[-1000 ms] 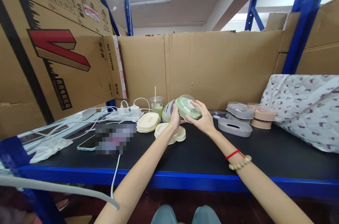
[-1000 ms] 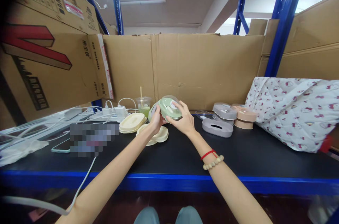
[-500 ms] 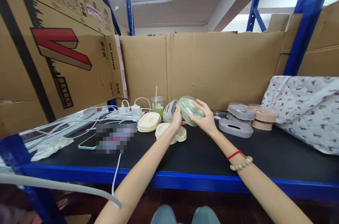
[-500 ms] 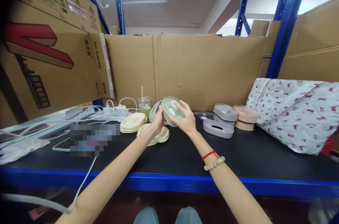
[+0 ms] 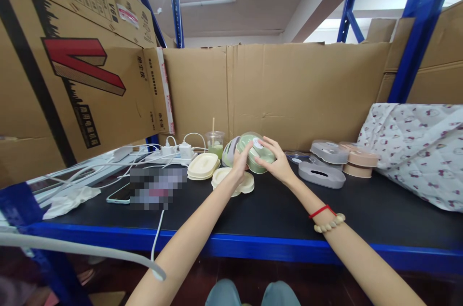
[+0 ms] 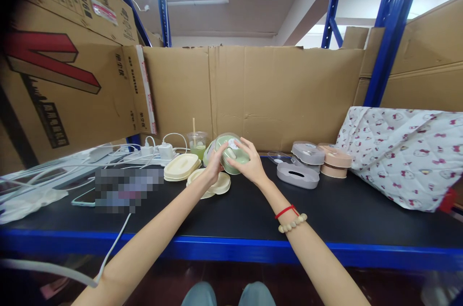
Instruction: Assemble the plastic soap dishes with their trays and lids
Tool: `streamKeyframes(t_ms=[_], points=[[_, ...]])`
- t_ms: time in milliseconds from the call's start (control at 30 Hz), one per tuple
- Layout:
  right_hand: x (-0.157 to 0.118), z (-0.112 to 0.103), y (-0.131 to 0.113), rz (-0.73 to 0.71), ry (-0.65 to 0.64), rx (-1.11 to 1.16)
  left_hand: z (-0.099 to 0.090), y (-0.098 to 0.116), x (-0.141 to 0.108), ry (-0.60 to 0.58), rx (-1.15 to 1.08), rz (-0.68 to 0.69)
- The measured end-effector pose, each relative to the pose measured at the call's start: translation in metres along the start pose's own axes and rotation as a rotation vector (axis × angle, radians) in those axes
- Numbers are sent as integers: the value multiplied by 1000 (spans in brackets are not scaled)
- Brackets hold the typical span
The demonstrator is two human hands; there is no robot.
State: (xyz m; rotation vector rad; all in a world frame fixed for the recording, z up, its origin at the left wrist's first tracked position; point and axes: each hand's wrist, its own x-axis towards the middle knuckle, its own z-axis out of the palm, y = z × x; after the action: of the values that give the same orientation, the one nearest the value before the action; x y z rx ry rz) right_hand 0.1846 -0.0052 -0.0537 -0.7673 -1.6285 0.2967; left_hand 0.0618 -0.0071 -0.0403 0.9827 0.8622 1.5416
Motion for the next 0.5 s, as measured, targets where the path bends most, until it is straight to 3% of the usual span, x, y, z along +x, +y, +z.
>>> streamKeyframes(t_ms=[133, 300, 500], points=[[2, 3, -9, 236, 82, 174, 1, 5, -1, 21, 19, -8], [1, 0, -28, 598, -59, 319, 2, 8, -2, 39, -35, -1], [3, -5, -36, 691, -49, 336, 2, 10, -4, -43, -74, -73]])
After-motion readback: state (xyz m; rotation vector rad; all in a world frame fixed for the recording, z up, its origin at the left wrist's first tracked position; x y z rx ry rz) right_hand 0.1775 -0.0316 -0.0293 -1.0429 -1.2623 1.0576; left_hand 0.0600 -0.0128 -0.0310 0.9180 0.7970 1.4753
